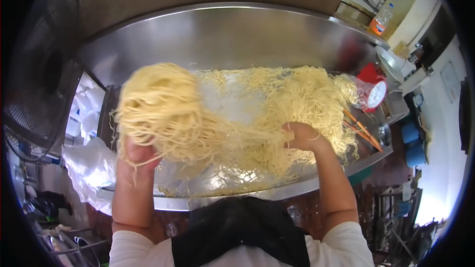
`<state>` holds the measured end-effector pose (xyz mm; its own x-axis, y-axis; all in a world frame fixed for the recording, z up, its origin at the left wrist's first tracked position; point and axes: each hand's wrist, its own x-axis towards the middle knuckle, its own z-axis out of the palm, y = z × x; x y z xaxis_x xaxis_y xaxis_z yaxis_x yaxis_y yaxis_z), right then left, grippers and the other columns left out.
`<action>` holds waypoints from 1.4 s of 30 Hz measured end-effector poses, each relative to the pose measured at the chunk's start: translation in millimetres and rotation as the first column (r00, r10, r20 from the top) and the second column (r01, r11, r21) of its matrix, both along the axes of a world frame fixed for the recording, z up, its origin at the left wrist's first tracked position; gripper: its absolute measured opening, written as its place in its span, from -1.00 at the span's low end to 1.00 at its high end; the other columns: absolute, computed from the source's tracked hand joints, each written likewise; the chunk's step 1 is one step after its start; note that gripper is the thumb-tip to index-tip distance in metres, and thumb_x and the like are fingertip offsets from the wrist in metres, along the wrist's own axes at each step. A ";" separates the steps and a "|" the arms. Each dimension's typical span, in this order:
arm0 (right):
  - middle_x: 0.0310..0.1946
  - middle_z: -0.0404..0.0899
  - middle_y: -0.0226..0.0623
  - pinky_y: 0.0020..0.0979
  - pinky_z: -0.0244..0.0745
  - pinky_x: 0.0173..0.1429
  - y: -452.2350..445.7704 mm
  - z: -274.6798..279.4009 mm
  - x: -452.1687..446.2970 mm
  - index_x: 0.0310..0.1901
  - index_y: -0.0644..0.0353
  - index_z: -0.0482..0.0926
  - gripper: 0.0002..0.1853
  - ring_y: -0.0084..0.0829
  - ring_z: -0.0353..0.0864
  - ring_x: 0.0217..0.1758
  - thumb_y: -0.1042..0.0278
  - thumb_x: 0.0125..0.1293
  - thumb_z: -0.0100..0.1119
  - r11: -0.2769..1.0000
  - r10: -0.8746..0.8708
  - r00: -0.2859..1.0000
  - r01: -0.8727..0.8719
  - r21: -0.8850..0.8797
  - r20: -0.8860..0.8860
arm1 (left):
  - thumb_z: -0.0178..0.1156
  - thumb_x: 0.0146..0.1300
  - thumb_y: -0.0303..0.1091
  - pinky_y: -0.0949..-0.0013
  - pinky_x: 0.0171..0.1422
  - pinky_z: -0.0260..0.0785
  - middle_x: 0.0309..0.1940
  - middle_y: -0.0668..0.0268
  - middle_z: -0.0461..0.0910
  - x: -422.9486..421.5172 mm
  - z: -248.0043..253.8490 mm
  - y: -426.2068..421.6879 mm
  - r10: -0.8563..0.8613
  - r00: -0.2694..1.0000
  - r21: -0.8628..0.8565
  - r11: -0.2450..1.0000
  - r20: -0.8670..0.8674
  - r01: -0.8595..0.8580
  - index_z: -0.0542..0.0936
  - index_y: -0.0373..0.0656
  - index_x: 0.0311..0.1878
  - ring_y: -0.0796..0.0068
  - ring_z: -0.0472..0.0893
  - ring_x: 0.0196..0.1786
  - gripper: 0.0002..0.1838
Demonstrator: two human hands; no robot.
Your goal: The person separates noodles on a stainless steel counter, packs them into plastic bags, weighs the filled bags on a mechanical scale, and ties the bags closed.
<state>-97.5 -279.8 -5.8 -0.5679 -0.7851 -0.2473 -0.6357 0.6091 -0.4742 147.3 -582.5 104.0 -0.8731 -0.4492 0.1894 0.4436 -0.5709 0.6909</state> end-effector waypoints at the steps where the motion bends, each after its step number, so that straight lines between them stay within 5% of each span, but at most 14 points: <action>1: 0.01 0.59 0.01 -0.27 0.47 0.18 -9.7 21.5 2.8 0.12 0.25 0.51 -0.42 -0.09 0.58 0.08 0.35 -0.03 0.35 0.993 0.098 0.994 -0.101 0.052 0.056 | 0.29 0.24 -0.16 0.18 0.20 0.51 0.10 0.12 0.54 -4.7 -11.0 -0.7 -0.004 0.998 -0.061 0.998 0.060 0.007 0.44 -0.23 0.21 0.23 0.59 0.08 -0.46; 3: 0.03 0.60 -0.08 -0.27 0.48 0.18 -27.6 47.2 9.6 0.11 0.24 0.52 -0.48 -0.15 0.59 0.08 0.30 0.07 0.35 0.975 0.181 0.980 -0.189 -0.120 -0.079 | 0.35 0.14 -0.22 0.28 0.08 0.53 -0.02 0.14 0.61 -10.2 -30.0 -2.6 0.044 0.884 -0.209 0.976 0.465 0.061 0.48 -0.29 0.15 0.31 0.62 0.01 -0.45; 5: -0.01 0.61 -0.15 -0.26 0.51 0.11 -48.7 76.3 10.1 0.15 0.19 0.50 -0.48 -0.27 0.60 0.04 0.20 0.17 0.30 0.950 0.168 0.951 -0.086 -0.301 0.259 | 0.35 0.05 -0.25 0.24 0.03 0.52 -0.13 0.12 0.65 -15.7 -105.0 -35.8 0.253 0.691 -0.718 0.432 0.677 0.546 0.51 -0.26 0.09 0.23 0.65 -0.04 -0.48; 7: -0.01 0.60 -0.16 -0.25 0.53 0.06 -70.4 62.8 -12.2 0.23 0.13 0.43 -0.48 -0.31 0.59 0.02 0.18 0.26 0.21 0.767 0.354 0.682 0.180 -0.616 0.640 | 0.35 -0.04 -0.29 0.16 0.00 0.49 -0.23 0.08 0.68 -16.0 -130.0 -26.4 0.553 0.522 -0.587 -0.072 0.649 0.806 0.53 -0.21 0.03 0.11 0.66 -0.08 -0.49; 10: 0.08 0.54 -0.10 -0.22 0.52 0.09 -98.3 -0.5 -20.6 0.32 0.15 0.28 -0.39 -0.28 0.57 0.06 0.12 0.30 0.17 0.656 0.320 0.426 0.545 -0.522 0.846 | 0.34 -0.03 -0.29 0.05 0.02 0.46 -0.20 0.05 0.66 8.4 -141.4 -17.3 0.666 0.439 -0.569 -0.026 0.603 0.822 0.53 -0.10 0.12 0.00 0.63 -0.08 -0.45; 13: 0.20 0.44 0.00 -0.18 0.48 0.17 -144.3 -70.1 14.0 0.40 0.23 0.12 -0.24 -0.19 0.54 0.14 0.05 0.30 0.18 0.621 0.066 0.261 0.745 -0.245 0.963 | 0.32 -0.02 -0.32 0.09 -0.04 0.47 -0.23 0.06 0.67 47.1 -145.0 -29.2 0.607 0.650 -0.830 0.028 0.456 0.556 0.49 -0.10 0.19 0.05 0.65 -0.11 -0.39; 17: 0.15 0.49 -0.01 -0.14 0.37 0.27 -165.4 -108.8 123.5 0.38 0.22 0.16 -0.10 0.00 0.48 0.20 0.14 0.03 0.39 0.905 0.100 0.964 0.016 -0.426 0.247 | 0.23 0.06 -0.41 0.24 -0.08 0.49 -0.21 0.06 0.67 72.5 -142.2 -42.8 0.601 0.430 -0.737 0.500 0.674 0.456 0.48 -0.09 0.23 0.10 0.67 -0.11 -0.43; 22: -0.02 0.57 0.03 -0.17 0.46 0.13 -179.9 -48.2 140.3 0.19 0.18 0.38 -0.37 -0.02 0.56 0.07 0.31 0.03 0.30 0.939 0.129 0.961 -0.040 -0.341 0.243 | 0.11 0.14 -0.56 0.34 -0.12 0.47 -0.28 0.08 0.66 61.5 -159.5 -36.1 0.782 0.569 -0.963 0.263 0.253 0.066 0.55 -0.15 0.11 0.23 0.67 -0.21 -0.59; 27: -0.20 0.63 0.01 -0.10 0.48 -0.02 -220.4 -45.2 164.2 -0.14 0.21 0.54 -0.76 0.01 0.62 -0.08 0.45 0.11 0.14 0.869 0.450 0.870 -0.375 -0.322 0.201 | 0.01 0.45 -0.34 0.54 -0.48 0.27 -0.61 0.44 0.46 11.7 -77.9 22.4 0.700 0.707 -0.914 0.344 0.096 -0.216 0.60 -0.23 -0.08 0.70 0.43 -0.59 -0.78; 30: -0.10 0.63 0.05 -0.21 0.45 0.12 -228.4 -57.8 152.9 0.04 0.19 0.60 -0.57 -0.06 0.61 0.02 0.30 0.09 0.26 0.777 0.614 0.746 -0.629 -0.027 0.257 | 0.01 0.42 -0.39 0.47 -0.32 0.37 -0.51 0.24 0.58 19.5 -88.5 8.4 0.612 0.705 -0.816 0.573 0.359 -0.082 0.58 -0.20 -0.08 0.49 0.58 -0.45 -0.82; 33: -0.03 0.59 0.10 -0.23 0.40 0.22 -215.3 7.0 123.6 0.14 0.29 0.50 -0.40 -0.04 0.56 0.13 0.24 0.04 0.33 0.844 0.533 0.670 -0.468 -0.264 0.517 | -0.04 0.45 -0.33 0.57 -0.50 0.22 -0.66 0.41 0.41 31.2 -121.9 -17.2 0.576 0.721 -0.643 0.728 0.385 -0.238 0.56 -0.20 -0.10 0.66 0.40 -0.63 -0.79; 36: -0.04 0.60 0.08 -0.23 0.43 0.19 -189.5 -3.7 111.0 0.23 0.27 0.42 -0.29 -0.10 0.59 0.10 0.18 0.02 0.37 0.794 0.323 0.942 -0.221 -0.566 0.086 | -0.06 0.44 -0.32 0.53 -0.58 0.19 -0.69 0.43 0.34 36.9 -117.9 -28.2 0.522 0.726 -0.425 0.838 0.447 -0.342 0.51 -0.24 -0.05 0.63 0.33 -0.66 -0.77; 38: -0.04 0.61 0.03 -0.20 0.45 0.17 -177.5 -72.4 125.7 0.24 0.20 0.40 -0.29 -0.11 0.60 0.07 0.14 0.02 0.34 0.851 0.234 0.965 -0.261 -0.456 -0.115 | -0.03 0.44 -0.27 0.55 -0.59 0.16 -0.70 0.46 0.28 39.0 -112.2 -28.6 0.503 0.729 -0.318 0.863 0.464 -0.393 0.51 -0.22 -0.04 0.65 0.26 -0.70 -0.76; 42: -0.14 0.64 -0.03 -0.25 0.50 0.05 -144.1 -132.2 140.1 0.12 0.19 0.49 -0.46 -0.15 0.64 -0.08 0.19 0.08 0.26 0.979 0.005 0.975 0.041 -0.201 0.224 | -0.02 0.36 -0.38 0.53 -0.63 0.05 -0.73 0.48 0.17 55.1 -115.0 -38.0 0.317 0.846 0.006 0.935 0.430 -0.353 0.50 -0.21 -0.02 0.66 0.16 -0.71 -0.79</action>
